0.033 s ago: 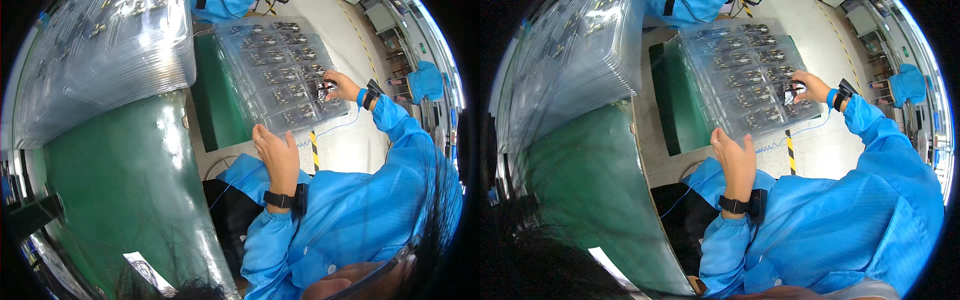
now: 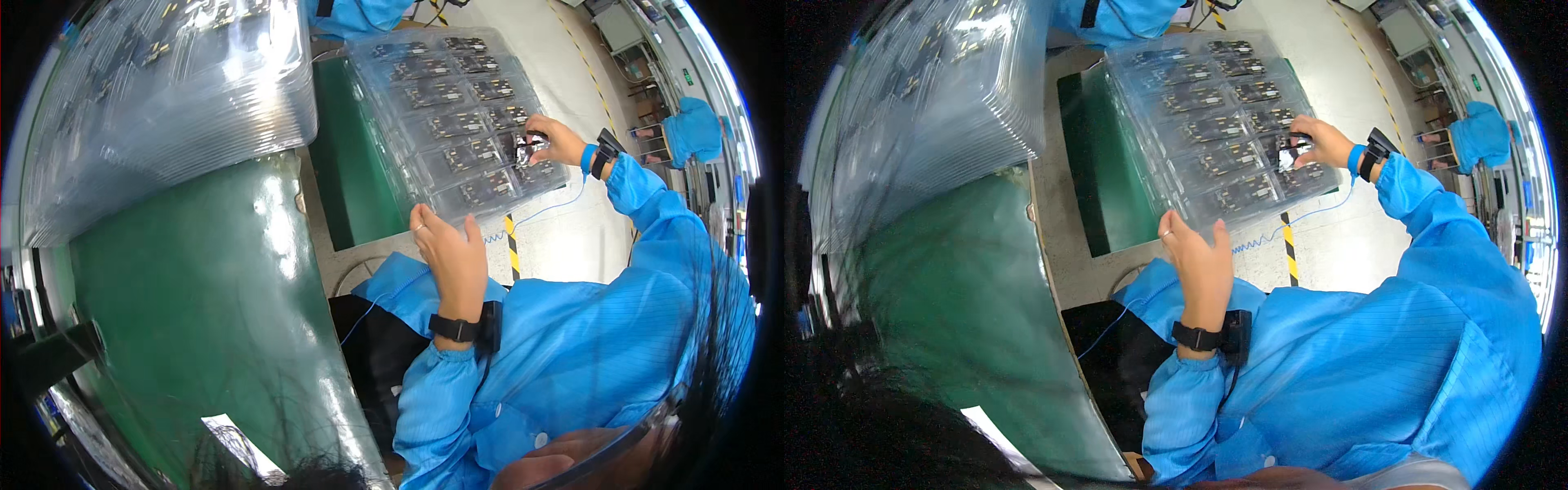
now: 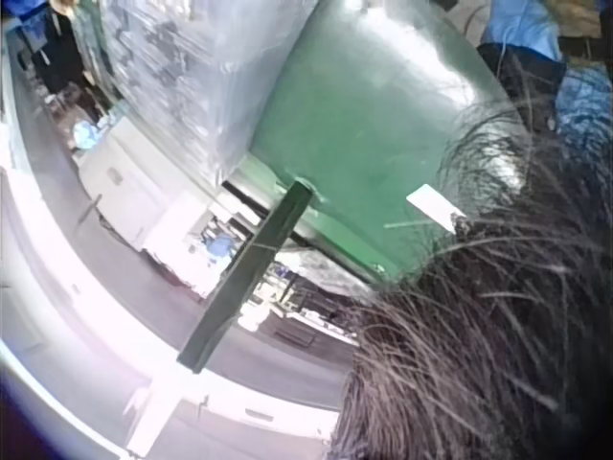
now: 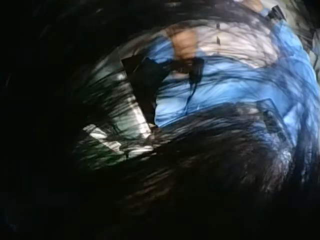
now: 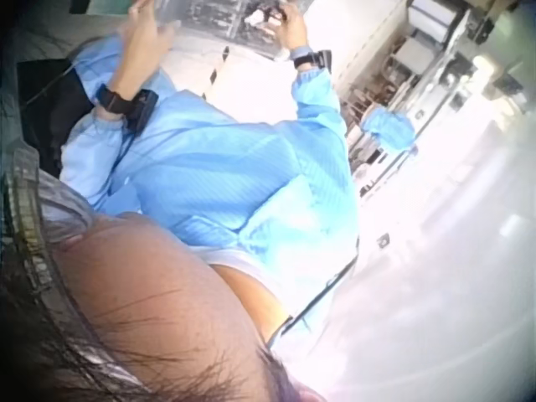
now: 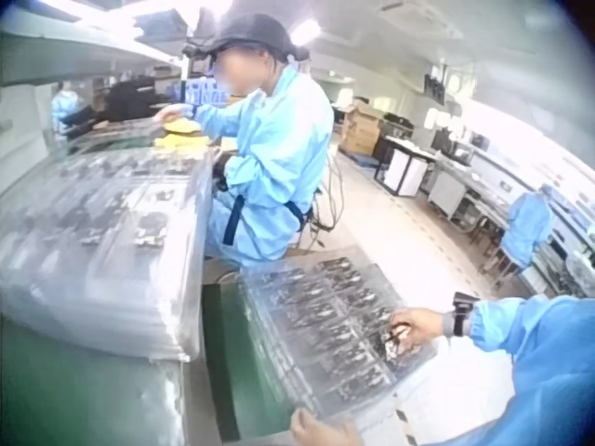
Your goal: The worker is assembling or inspecting small circuit board components on a production line bench.
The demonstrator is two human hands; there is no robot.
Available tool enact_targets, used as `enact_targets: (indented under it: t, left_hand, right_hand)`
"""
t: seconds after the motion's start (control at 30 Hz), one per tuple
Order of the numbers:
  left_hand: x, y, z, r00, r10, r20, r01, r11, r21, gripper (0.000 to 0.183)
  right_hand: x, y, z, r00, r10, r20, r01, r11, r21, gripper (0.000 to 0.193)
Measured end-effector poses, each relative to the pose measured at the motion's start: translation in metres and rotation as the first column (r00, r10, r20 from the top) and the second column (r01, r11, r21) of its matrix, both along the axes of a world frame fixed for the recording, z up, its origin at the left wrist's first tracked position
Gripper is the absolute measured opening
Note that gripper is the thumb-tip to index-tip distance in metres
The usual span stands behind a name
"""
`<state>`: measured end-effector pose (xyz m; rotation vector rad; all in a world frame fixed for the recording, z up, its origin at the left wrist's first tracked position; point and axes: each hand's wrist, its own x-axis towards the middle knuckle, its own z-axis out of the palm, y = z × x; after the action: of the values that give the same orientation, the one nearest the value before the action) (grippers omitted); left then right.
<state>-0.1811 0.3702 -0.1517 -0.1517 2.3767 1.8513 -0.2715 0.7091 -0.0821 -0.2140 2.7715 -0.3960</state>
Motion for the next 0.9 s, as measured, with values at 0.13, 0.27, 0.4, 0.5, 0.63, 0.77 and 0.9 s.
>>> enact_targets:
  t: [0.13, 0.27, 0.4, 0.5, 0.63, 0.77, 0.9]
  left_hand:
    - [0.002, -0.001, -0.011, 0.999, -0.037, -0.005, 0.037, 0.999, -0.036, 0.074]
    - [0.002, -0.006, -0.017, 0.997, -0.047, 0.066, 0.053, 0.994, -0.096, 0.074]
    - [0.003, -0.016, -0.007, 0.994, -0.043, 0.098, 0.051, 0.996, -0.074, 0.067]
    - [0.006, -0.028, -0.006, 0.999, 0.025, 0.032, -0.022, 0.997, -0.067, 0.061]
    - [0.01, -0.047, 0.018, 0.996, 0.085, 0.033, -0.084, 0.996, -0.029, 0.055]
    - [0.022, -0.075, 0.042, 0.998, 0.044, -0.034, -0.045, 0.999, -0.02, 0.041]
    - [0.025, -0.093, 0.091, 0.99, -0.108, -0.094, 0.119, 0.984, 0.133, 0.042]
  right_hand:
    - [0.005, 0.021, -0.007, 0.991, 0.128, 0.037, -0.13, 0.991, 0.031, 0.044]
    - [-0.009, 0.011, -0.006, 0.987, 0.149, 0.052, -0.154, 0.979, 0.13, 0.043]
    - [-0.031, 0.016, 0.017, 0.966, 0.15, 0.212, -0.179, 0.976, 0.125, 0.039]
    - [-0.064, 0.024, 0.026, 0.968, 0.22, 0.121, -0.231, 0.969, 0.087, 0.037]
    - [-0.102, 0.029, 0.005, 0.954, 0.271, 0.128, -0.282, 0.957, 0.071, 0.044]
    - [-0.106, 0.042, -0.029, 0.929, 0.367, -0.042, -0.365, 0.93, 0.037, 0.055]
    - [-0.092, 0.063, -0.039, 0.971, 0.234, 0.04, -0.234, 0.972, 0.006, 0.058]
